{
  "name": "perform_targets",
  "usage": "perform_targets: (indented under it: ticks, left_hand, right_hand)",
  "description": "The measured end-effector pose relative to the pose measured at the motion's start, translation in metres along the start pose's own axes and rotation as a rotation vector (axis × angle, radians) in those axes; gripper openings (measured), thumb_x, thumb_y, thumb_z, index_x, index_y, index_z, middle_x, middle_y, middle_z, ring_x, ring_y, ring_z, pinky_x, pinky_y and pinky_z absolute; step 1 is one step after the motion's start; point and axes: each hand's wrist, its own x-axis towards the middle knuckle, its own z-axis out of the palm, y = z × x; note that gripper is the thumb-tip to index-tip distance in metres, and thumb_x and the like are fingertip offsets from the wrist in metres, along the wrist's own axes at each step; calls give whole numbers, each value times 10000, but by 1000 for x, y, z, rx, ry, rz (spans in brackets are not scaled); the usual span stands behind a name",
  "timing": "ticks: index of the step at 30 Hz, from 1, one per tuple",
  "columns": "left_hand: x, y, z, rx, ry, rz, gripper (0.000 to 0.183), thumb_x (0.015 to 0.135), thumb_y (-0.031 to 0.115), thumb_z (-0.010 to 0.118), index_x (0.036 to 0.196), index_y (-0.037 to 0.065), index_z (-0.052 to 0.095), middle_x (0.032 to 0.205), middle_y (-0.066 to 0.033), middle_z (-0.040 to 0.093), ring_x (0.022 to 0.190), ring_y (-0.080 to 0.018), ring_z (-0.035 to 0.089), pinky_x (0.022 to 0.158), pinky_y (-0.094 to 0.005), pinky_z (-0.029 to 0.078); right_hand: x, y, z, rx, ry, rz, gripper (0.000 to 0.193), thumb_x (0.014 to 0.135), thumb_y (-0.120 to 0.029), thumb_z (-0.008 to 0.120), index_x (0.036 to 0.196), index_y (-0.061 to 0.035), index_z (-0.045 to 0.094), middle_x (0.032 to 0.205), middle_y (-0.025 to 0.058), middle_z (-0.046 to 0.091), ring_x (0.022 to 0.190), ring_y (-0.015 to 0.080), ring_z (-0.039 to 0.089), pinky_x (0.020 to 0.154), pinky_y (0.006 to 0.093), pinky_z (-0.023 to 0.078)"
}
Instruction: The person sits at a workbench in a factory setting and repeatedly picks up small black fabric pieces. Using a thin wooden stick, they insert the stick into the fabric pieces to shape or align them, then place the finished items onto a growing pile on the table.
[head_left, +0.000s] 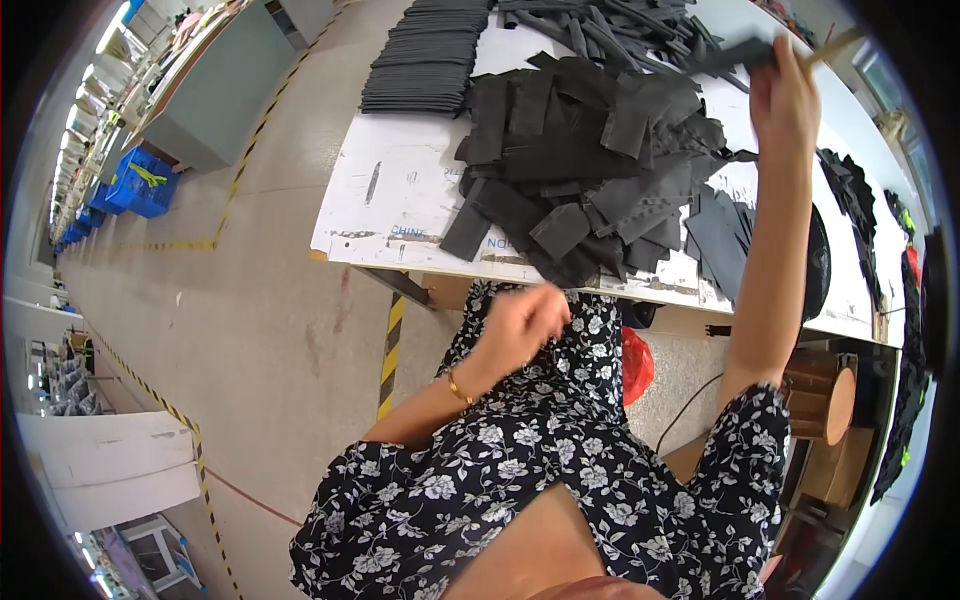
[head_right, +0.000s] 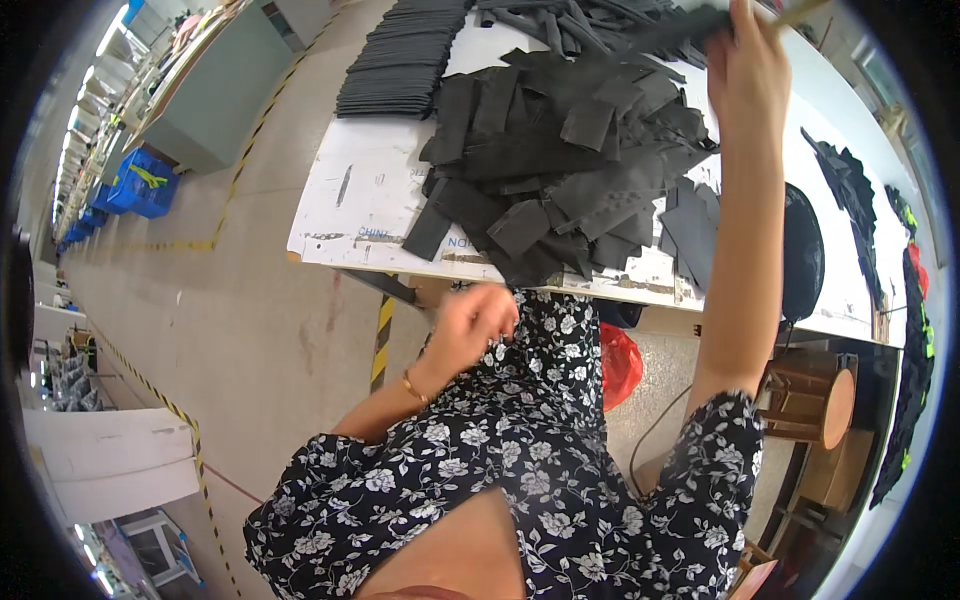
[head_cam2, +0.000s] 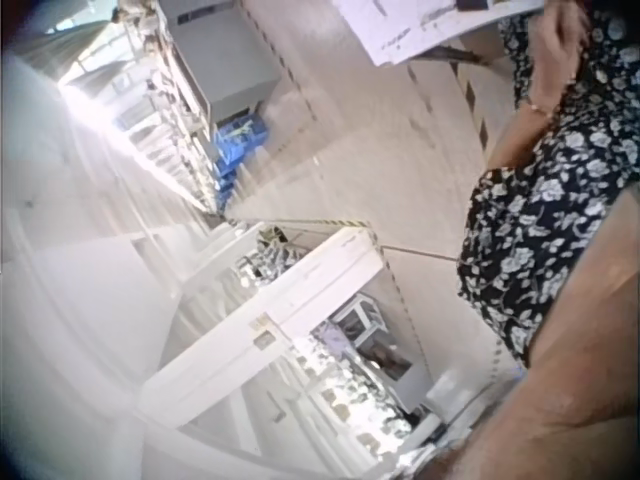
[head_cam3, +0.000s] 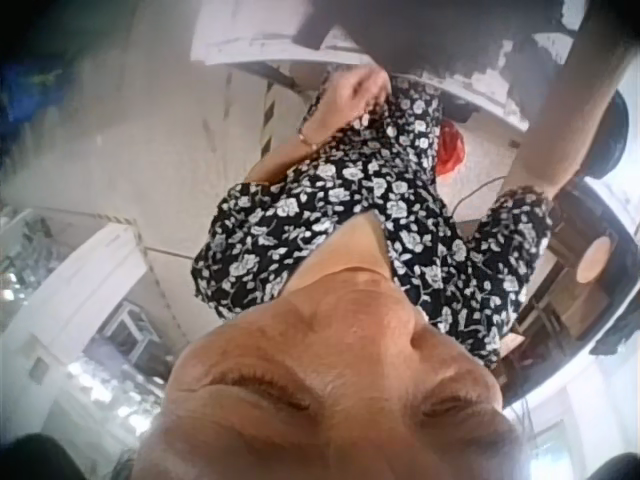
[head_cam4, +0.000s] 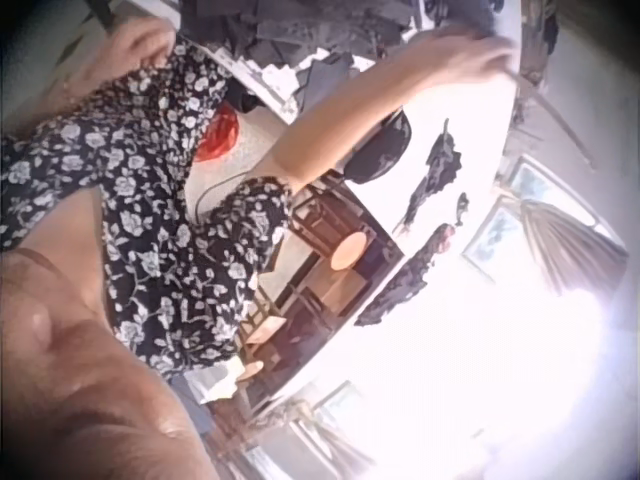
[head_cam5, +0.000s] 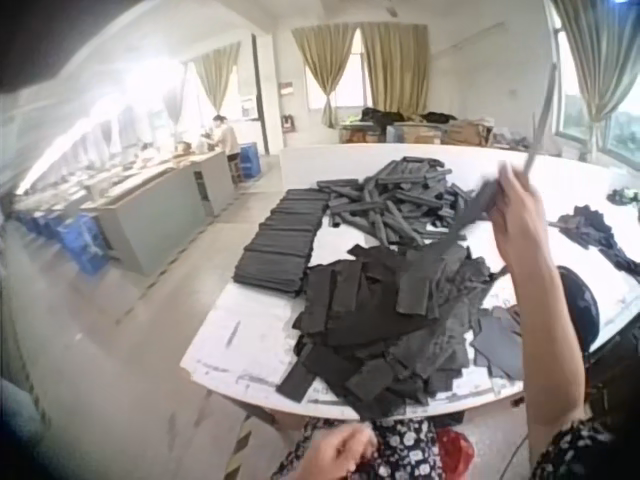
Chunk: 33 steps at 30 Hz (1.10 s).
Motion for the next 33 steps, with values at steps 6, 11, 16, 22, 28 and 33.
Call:
perform_targets:
  ticks: [6,11,16,22,28,33]
  left_hand:
    - [81,30,-5,538,174,473,91,806,56,732,830,39,646,800,-44,632,619,-143,588,543,-278,462]
    - [161,32,-10,607,223,496,129,765,84,748,862,66,665,860,-61,623,762,-217,624,644,-311,504]
    - [209,24,9,1126,23,736,285,744,230,775,961,77,673,968,-41,591,919,-249,580,786,-366,493]
    - [223,18,20,1231,65,632,309,744,276,773,956,70,682,950,-51,599,908,-249,593,790,-373,500]
    - [240,28,3,1095,262,434,169,754,170,705,817,13,704,772,-104,691,663,-285,662,637,-370,534]
    - [212,36,-88,-531,406,48,72,845,60,657,843,-10,676,839,-156,707,736,-252,707,656,-312,601]
  right_hand:
    - [60,40,1,-339,-205,-35,318,957,-265,599,1172,-30,600,763,2,520,541,59,428,467,213,310]
    - [-69,38,-60,-632,-202,58,249,951,-262,587,1012,-30,653,676,-37,513,578,48,382,522,234,298]
    - [-122,17,-138,-856,-182,129,229,948,-229,591,994,-12,650,680,-49,476,636,42,373,564,224,295]
    - [-155,13,-174,-850,-207,233,214,948,-206,588,961,2,635,682,-55,463,636,44,369,559,227,295]
    - [-177,29,-134,-652,-260,273,190,958,-175,584,975,5,643,682,-65,465,632,40,371,550,218,299]
    - [-203,29,-108,-601,-410,239,168,955,-145,586,1027,-1,632,679,-54,450,618,41,358,533,228,288]
